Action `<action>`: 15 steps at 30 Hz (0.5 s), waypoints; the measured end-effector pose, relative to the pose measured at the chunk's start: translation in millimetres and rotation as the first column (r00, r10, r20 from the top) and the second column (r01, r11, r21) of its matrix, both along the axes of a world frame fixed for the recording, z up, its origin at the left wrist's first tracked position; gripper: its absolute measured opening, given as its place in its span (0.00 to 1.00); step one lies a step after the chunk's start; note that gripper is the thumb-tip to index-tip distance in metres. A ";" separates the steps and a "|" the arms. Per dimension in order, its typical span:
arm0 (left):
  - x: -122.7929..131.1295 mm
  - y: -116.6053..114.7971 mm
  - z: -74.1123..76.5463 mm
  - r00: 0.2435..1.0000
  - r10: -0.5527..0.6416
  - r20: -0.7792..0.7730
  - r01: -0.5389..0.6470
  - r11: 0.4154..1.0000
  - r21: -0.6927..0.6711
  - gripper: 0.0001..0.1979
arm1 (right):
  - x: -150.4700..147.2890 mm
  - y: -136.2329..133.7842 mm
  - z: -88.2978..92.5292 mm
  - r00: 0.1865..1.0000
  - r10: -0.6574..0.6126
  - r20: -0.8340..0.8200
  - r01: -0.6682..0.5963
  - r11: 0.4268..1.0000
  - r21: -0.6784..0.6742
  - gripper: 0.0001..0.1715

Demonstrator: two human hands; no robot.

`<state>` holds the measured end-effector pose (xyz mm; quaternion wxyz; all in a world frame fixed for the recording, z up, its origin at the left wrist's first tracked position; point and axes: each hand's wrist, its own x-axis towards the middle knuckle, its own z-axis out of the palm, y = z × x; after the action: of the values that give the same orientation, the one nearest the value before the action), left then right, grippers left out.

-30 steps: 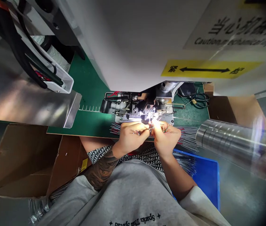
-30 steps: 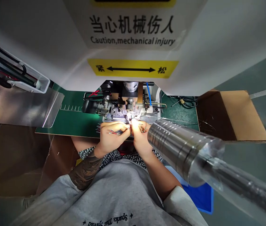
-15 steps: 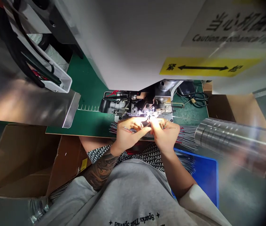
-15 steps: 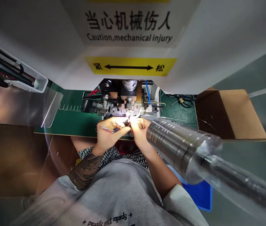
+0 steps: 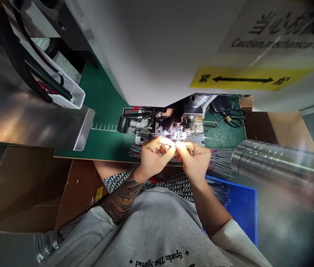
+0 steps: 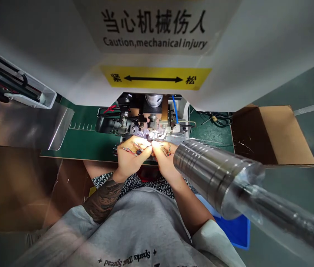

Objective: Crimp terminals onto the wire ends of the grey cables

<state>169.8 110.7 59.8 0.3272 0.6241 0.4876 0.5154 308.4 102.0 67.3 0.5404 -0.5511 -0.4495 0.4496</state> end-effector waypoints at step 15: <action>-16.0 -5.2 10.1 0.988 -0.011 -0.153 0.035 0.987 0.154 0.04 | 1.8 11.0 6.4 0.998 -0.008 0.055 0.008 1.000 -0.012 0.30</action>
<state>153.7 105.5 69.9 0.2450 0.6908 0.4620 0.4992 310.2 113.0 73.7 0.5263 -0.5684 -0.4594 0.4347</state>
